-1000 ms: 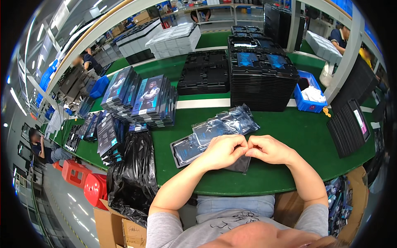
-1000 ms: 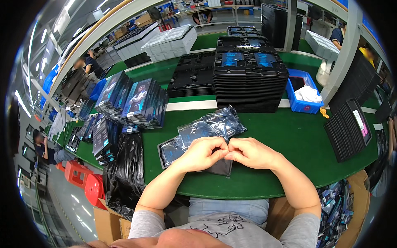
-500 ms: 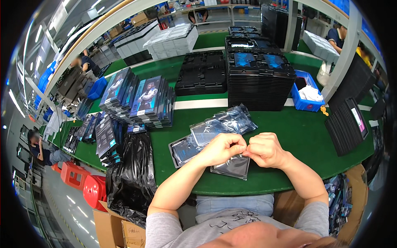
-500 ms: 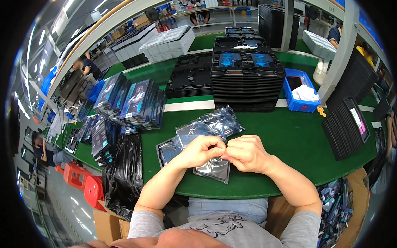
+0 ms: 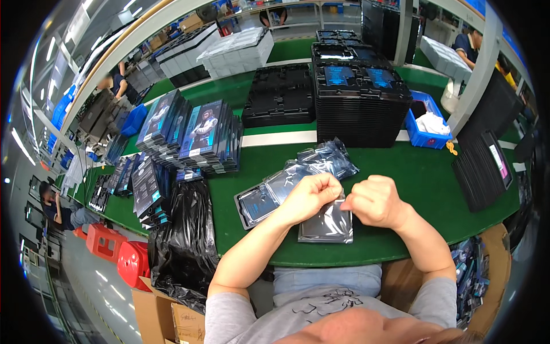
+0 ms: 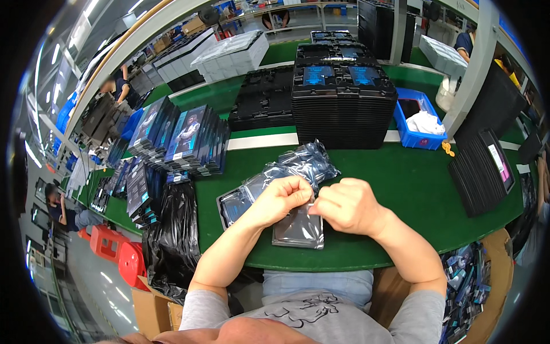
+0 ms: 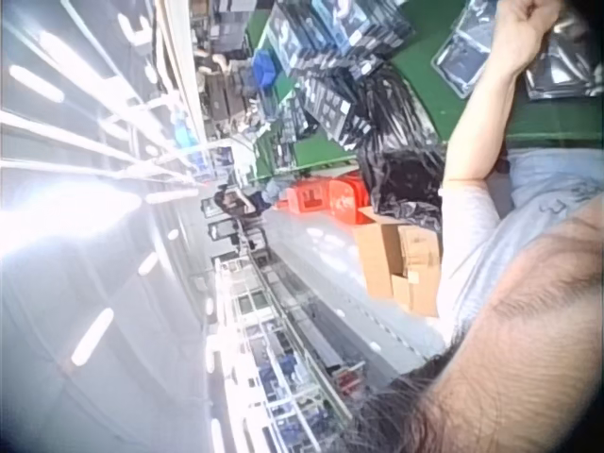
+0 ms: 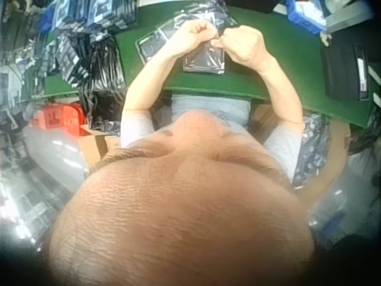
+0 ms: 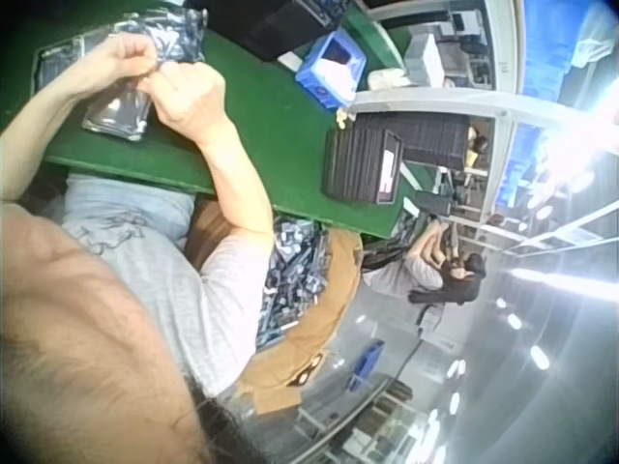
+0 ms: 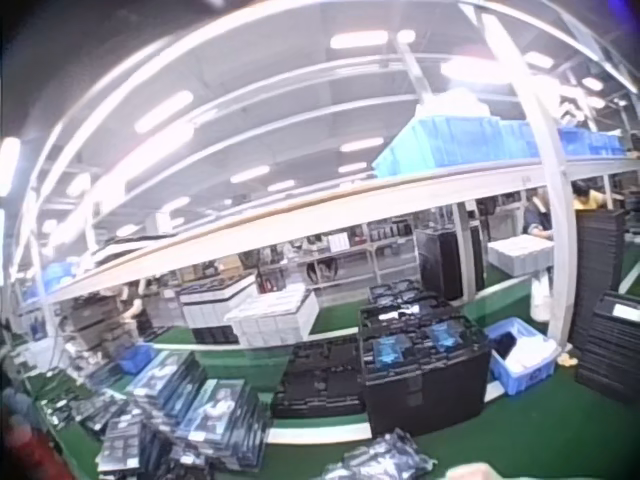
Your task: The person places small electronic components into silver anti-static bags and seals them. They then pick up black plastic trays from a stack, place them into the sealed bags, and set the finished packages aside. The process is repeated continuously with items from the workstation.
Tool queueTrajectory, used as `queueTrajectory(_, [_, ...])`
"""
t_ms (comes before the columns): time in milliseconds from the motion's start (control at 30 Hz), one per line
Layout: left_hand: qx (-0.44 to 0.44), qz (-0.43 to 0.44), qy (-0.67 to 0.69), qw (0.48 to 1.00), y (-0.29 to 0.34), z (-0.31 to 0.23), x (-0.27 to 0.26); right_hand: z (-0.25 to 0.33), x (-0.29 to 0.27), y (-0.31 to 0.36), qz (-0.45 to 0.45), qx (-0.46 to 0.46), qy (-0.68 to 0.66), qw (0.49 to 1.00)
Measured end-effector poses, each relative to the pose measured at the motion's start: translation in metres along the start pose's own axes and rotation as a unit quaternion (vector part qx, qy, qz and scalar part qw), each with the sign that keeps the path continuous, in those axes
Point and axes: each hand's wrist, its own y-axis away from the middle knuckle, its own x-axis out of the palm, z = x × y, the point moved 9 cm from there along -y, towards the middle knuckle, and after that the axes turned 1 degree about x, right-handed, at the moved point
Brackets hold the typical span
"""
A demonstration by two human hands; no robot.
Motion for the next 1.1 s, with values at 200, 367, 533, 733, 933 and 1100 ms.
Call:
queueTrajectory(200, [0.032,-0.081,-0.079,0.993,0.001,-0.006,-0.009,0.009,0.001,0.002,-0.010,-0.050,0.060,0.997])
queueTrajectory(367, [0.071,-0.236,-0.206,0.947,0.010,-0.032,-0.049,0.034,-0.007,0.004,-0.028,-0.107,0.016,0.994])
queueTrajectory(533, [0.152,-0.308,-0.086,0.935,0.015,-0.040,-0.075,0.009,-0.001,0.005,-0.042,0.004,-0.102,0.994])
queueTrajectory(733, [0.156,-0.362,-0.122,0.911,0.015,-0.028,-0.105,-0.021,-0.001,0.011,-0.067,0.065,-0.315,0.944])
queueTrajectory(933, [0.141,-0.309,-0.111,0.934,0.011,-0.039,-0.076,-0.048,0.016,0.035,-0.110,0.228,-0.366,0.895])
queueTrajectory(1100, [0.159,-0.249,-0.119,0.948,0.009,-0.043,-0.059,-0.067,0.039,0.043,-0.032,0.377,-0.340,0.861])
